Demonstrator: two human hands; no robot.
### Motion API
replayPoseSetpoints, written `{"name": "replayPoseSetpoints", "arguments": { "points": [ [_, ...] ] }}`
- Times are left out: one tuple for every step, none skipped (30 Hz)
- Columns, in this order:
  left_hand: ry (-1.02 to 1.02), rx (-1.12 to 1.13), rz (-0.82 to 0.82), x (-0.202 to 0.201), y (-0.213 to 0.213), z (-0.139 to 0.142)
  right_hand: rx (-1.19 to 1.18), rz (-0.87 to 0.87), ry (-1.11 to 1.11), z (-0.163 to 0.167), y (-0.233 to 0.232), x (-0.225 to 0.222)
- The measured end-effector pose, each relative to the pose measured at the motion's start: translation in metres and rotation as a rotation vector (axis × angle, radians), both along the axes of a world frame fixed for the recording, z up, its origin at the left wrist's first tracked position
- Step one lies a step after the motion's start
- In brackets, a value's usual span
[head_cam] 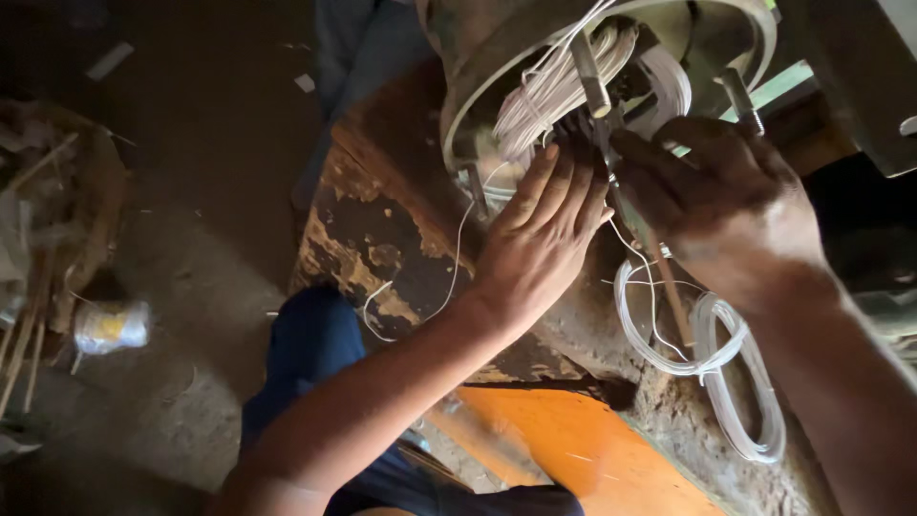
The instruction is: The person winds white insulated wire around a motor stator, using a wooden stick to push the wire into slots and hands to guide and pack the coils. They repeatedly feed wire from a nearby coil, adjust the winding, and use pliers to cut the wire.
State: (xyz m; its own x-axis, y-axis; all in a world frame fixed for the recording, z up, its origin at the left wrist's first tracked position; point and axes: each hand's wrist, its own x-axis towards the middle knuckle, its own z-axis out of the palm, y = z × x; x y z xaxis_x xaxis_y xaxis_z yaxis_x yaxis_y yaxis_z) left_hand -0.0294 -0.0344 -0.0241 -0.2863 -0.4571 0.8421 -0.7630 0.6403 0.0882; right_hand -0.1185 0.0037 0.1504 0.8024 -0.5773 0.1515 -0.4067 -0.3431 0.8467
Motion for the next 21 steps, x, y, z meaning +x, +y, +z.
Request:
{"name": "replayPoseSetpoints", "arguments": {
  "points": [
    [-0.013,-0.036,0.028,0.001,0.000,-0.001,0.015,0.021,0.017,0.002,0.003,-0.001],
    [-0.016,-0.034,0.021,0.002,0.000,0.000,0.030,0.042,0.038,0.004,0.005,-0.002],
    [-0.012,-0.033,0.024,0.003,-0.001,0.002,0.054,0.031,0.015,0.005,0.007,-0.002],
    [-0.006,-0.027,0.030,0.005,-0.001,0.004,0.083,0.023,-0.006,0.005,0.008,-0.002],
    [-0.003,-0.027,0.031,0.007,-0.002,0.006,0.114,0.009,-0.031,0.005,0.009,-0.002],
    [-0.002,-0.026,0.028,0.009,-0.001,0.007,0.120,0.003,-0.047,0.003,0.008,-0.002],
    [-0.002,-0.027,0.027,0.010,-0.002,0.008,0.124,-0.002,-0.063,0.001,0.007,-0.002],
    [0.005,-0.037,0.041,0.011,-0.002,0.009,0.127,-0.007,-0.079,-0.001,0.005,-0.002],
    [0.009,-0.044,0.049,0.012,-0.002,0.009,0.101,0.000,-0.061,-0.003,0.002,-0.003],
    [0.014,-0.049,0.055,0.012,-0.001,0.008,0.078,0.005,-0.041,-0.005,-0.001,-0.003],
    [0.017,-0.033,0.046,0.011,-0.001,0.007,0.056,0.014,-0.021,-0.007,-0.003,-0.004],
    [0.019,-0.024,0.035,0.010,-0.001,0.006,0.054,0.000,-0.003,-0.008,-0.004,-0.004],
    [0.020,-0.018,0.022,0.009,-0.001,0.005,0.050,-0.015,0.014,-0.009,-0.005,-0.004],
    [0.019,-0.018,0.016,0.008,-0.001,0.004,0.047,-0.029,0.032,-0.009,-0.006,-0.003],
    [0.022,-0.017,0.012,0.007,-0.001,0.003,0.038,-0.027,0.033,-0.009,-0.007,-0.002],
    [0.025,-0.016,0.011,0.005,-0.001,0.003,0.030,-0.021,0.034,-0.009,-0.008,0.000],
    [0.030,-0.023,0.033,0.004,-0.001,0.003,0.015,-0.018,0.034,-0.007,-0.009,0.002],
    [0.035,-0.033,0.053,0.003,-0.001,0.003,-0.036,0.008,0.054,-0.006,-0.009,0.004],
    [0.037,-0.041,0.072,0.001,-0.001,0.003,-0.084,0.033,0.071,-0.004,-0.009,0.007],
    [0.035,-0.041,0.077,0.000,0.000,0.003,-0.134,0.055,0.088,-0.002,-0.009,0.008],
    [0.032,-0.040,0.082,-0.002,0.000,0.003,-0.090,0.039,0.068,0.000,-0.008,0.009]
  ]
}}
